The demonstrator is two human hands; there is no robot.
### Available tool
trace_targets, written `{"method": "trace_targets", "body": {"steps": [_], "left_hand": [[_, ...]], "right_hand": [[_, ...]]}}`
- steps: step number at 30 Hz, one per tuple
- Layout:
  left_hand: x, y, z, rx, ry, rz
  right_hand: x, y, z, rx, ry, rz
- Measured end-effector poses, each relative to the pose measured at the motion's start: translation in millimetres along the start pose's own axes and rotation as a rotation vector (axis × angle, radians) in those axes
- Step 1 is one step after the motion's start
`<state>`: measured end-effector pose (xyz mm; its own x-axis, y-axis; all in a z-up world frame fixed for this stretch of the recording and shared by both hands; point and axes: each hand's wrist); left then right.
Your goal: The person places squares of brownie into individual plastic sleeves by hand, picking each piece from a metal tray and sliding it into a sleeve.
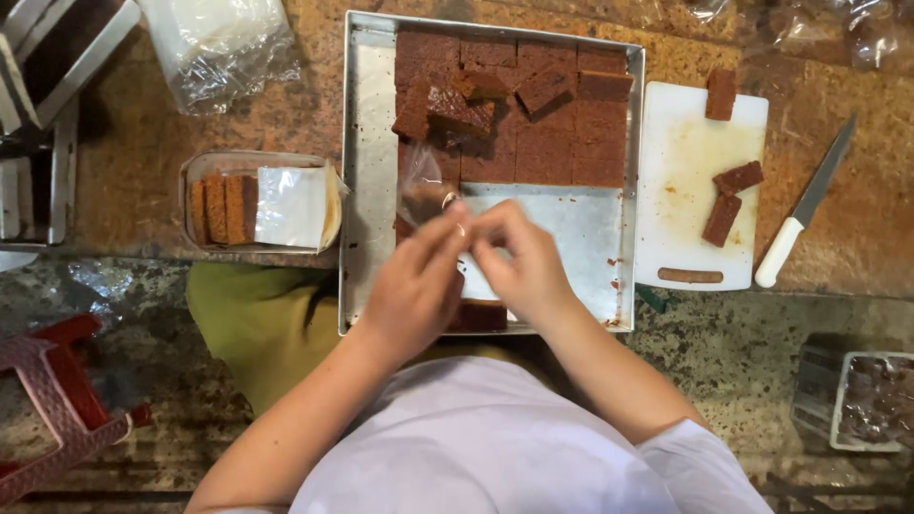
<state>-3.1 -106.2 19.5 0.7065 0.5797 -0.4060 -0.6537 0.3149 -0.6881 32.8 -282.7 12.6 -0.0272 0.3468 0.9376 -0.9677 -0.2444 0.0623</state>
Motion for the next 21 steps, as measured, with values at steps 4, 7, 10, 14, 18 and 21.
{"method": "trace_targets", "body": {"steps": [4,7,10,14,18,21], "left_hand": [[-26.6,-5.6,-11.3,-0.035,0.2,-0.02],[-34.2,0.5,-15.7,0.035,0.246,-0.038],[-29.4,8.7,-2.2,0.15,0.297,-0.029],[35.9,31.6,24.6,0.278,0.126,0.055],[67.8,43.1,67.6,0.46,-0.22,0.639],[80.4,54.8,78.4,0.571,-0.287,0.791]], "right_hand": [[-19.3,-5.4,-7.4,-0.106,-0.317,0.163],[-25.9,-7.0,-3.5,-0.019,-0.614,-0.015],[0.3,-12.0,13.0,0.065,-0.281,-0.01],[3.5,-13.2,41.3,0.214,0.24,-0.045],[9.7,6.6,58.0,-0.283,0.115,0.397],[-49.1,17.4,60.7,0.085,0.271,0.058]]}}
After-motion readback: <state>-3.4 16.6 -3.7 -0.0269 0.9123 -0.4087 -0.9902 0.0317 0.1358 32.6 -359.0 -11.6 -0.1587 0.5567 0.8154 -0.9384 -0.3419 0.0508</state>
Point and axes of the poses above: each hand's wrist, its own y-axis away from the middle knuckle, its own z-axis out of the back of the hand, x = y × z, and after that the axes turned 7 degrees about -z, right-handed
